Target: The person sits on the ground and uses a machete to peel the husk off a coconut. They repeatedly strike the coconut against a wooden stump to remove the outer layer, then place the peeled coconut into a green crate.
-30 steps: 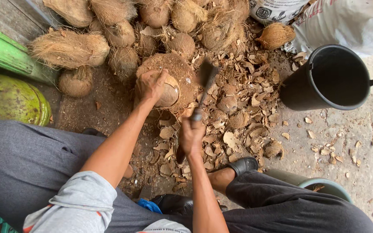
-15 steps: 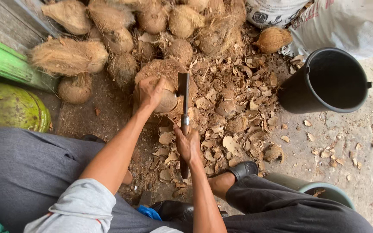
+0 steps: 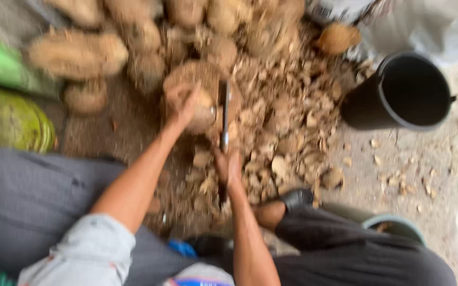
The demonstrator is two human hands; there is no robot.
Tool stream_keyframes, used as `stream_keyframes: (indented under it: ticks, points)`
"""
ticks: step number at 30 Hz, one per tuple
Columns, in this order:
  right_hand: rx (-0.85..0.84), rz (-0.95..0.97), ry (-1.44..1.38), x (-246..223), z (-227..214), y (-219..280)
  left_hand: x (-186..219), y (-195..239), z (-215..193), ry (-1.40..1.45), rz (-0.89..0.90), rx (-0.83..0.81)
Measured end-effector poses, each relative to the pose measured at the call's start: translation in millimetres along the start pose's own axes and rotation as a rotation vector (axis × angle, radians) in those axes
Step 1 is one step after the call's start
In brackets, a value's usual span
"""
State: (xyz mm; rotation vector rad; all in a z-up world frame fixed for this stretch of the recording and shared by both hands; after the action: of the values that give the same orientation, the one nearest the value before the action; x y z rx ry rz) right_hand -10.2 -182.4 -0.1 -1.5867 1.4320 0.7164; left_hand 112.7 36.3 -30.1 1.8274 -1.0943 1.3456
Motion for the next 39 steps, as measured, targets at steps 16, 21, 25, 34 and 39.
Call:
stream_keyframes:
  ticks: [16, 21, 25, 34, 39]
  points:
    - [-0.115, 0.541, -0.249, 4.7, -5.5, 12.9, -19.5, 9.4, 1.3, -0.267, -0.168, 0.038]
    - [0.015, 0.465, -0.454, 1.3, -11.1, -1.3, -20.7, -7.7, 11.0, -0.172, 0.038, 0.124]
    - [0.116, 0.363, -0.625, -8.2, -14.4, -11.2, -20.7, -12.9, 8.8, -0.106, 0.101, 0.192]
    - [-0.03, 0.512, -0.299, 19.7, -6.9, 18.4, -21.2, 18.5, -2.1, -0.002, 0.072, 0.22]
    - [-0.038, 0.477, -0.333, 23.4, 1.1, 14.7, -46.2, 13.7, 5.7, -0.281, -0.31, 0.091]
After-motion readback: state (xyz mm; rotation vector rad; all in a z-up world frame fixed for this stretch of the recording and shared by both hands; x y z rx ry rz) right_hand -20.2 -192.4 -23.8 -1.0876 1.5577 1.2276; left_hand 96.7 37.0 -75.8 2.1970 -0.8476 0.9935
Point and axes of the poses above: each hand's wrist, its own y-axis away from the middle knuckle, its own z-axis out of the palm, x = y × z, the point moved 9 cm from there along -y, towards the middle knuckle, and after that the axes turned 7 degrees about x, right-handed, at the moved point
